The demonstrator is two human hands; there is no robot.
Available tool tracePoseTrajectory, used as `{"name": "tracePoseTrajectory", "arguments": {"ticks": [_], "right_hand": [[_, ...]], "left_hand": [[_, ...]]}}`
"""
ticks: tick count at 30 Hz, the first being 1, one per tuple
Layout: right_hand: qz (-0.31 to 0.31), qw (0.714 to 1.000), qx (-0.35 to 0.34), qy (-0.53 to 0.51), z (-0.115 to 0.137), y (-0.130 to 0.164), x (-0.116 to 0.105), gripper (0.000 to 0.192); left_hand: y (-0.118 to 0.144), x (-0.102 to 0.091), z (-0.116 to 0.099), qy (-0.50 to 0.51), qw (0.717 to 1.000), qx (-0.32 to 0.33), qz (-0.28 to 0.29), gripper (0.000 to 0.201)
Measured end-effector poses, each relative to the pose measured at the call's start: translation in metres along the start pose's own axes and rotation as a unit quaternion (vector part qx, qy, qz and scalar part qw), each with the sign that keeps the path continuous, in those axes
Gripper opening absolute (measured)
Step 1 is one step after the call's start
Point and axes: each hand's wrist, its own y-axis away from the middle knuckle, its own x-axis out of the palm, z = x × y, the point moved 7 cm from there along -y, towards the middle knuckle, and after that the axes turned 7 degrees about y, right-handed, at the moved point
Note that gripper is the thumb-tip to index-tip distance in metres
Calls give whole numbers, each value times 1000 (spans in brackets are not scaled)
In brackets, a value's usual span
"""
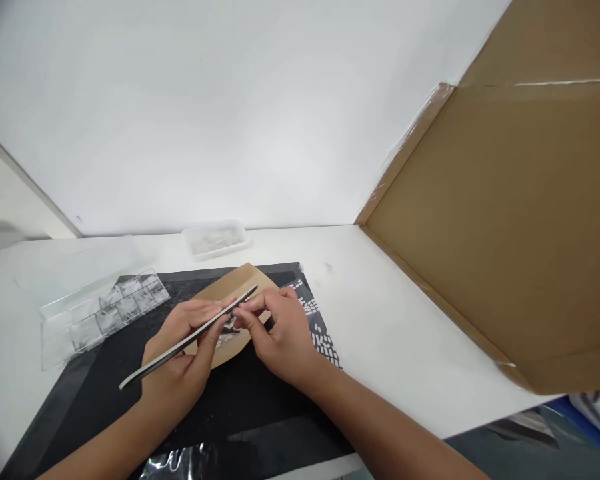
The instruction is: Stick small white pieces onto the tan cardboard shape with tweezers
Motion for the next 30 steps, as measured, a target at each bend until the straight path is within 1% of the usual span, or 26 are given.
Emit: {"name": "tracePoseTrajectory", "arguments": {"ticks": [3, 6, 10, 14, 18, 21, 26, 30], "right_hand": [[6, 998, 28, -48, -10, 2, 2, 10], [13, 989, 74, -127, -20, 5, 8, 11], [33, 962, 128, -240, -24, 9, 17, 18], [49, 934, 170, -312, -26, 10, 22, 22], [61, 919, 188, -340, -25, 8, 23, 23], [70, 917, 195, -341, -24, 7, 22, 25], [84, 916, 188, -344, -24, 7, 20, 25], [92, 911, 190, -355, -24, 6, 21, 25]], "left_hand": [[-1, -2, 1, -6, 1000, 1, -7, 27], [0, -5, 3, -10, 1000, -5, -11, 27], [1, -7, 6, -5, 1000, -19, -13, 25], [2, -6, 9, -5, 999, -33, -10, 21], [3, -4, 12, -3, 999, -52, 6, 21], [4, -4, 14, 6, 998, -54, 10, 20], [5, -3, 13, 1, 999, -41, 22, 22], [6, -1, 12, 8, 998, -48, 33, 24]]}}
